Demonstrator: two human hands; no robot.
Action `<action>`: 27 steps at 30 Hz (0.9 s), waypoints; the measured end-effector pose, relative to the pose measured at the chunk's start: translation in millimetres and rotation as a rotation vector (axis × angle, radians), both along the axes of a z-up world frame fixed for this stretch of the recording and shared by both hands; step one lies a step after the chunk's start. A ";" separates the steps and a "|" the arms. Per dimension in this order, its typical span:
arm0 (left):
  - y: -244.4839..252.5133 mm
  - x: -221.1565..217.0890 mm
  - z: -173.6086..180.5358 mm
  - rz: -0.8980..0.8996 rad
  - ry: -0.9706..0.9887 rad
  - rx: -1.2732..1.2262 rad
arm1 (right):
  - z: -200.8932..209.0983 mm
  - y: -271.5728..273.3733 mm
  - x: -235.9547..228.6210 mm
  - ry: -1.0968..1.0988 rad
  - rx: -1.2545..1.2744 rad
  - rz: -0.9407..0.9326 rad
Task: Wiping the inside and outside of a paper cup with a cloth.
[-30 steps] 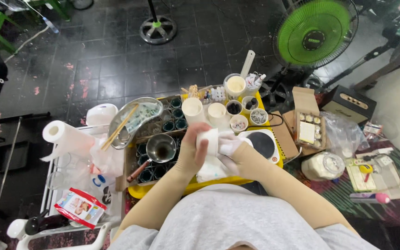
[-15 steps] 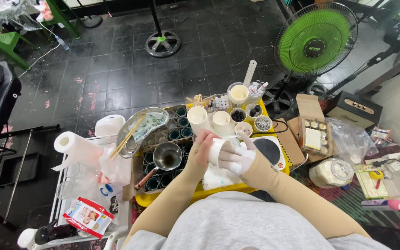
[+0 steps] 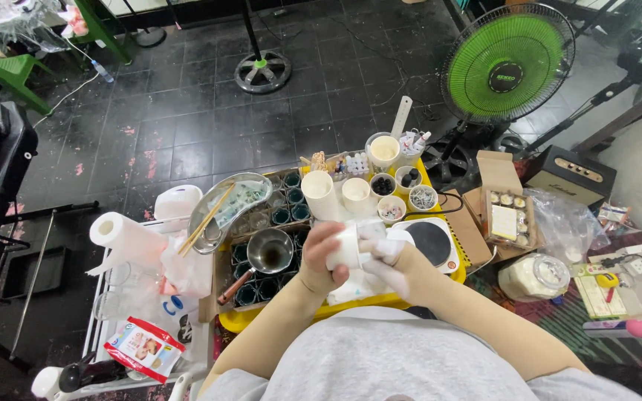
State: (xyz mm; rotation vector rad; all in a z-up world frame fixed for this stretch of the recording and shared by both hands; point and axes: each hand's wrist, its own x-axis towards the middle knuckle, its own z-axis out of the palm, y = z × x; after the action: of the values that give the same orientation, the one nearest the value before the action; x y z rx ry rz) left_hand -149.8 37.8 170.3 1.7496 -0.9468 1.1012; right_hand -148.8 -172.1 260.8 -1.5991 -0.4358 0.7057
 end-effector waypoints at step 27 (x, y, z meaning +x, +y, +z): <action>-4.6 -10.2 40.6 0.046 -0.271 -0.082 | 32.7 -5.1 -11.8 0.543 0.520 -0.044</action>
State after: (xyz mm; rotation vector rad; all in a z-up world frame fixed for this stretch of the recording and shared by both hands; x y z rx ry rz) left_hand -160.1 33.2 210.9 1.5885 -1.0107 1.4129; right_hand -160.6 -177.2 293.5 -0.8799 -0.1598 0.8724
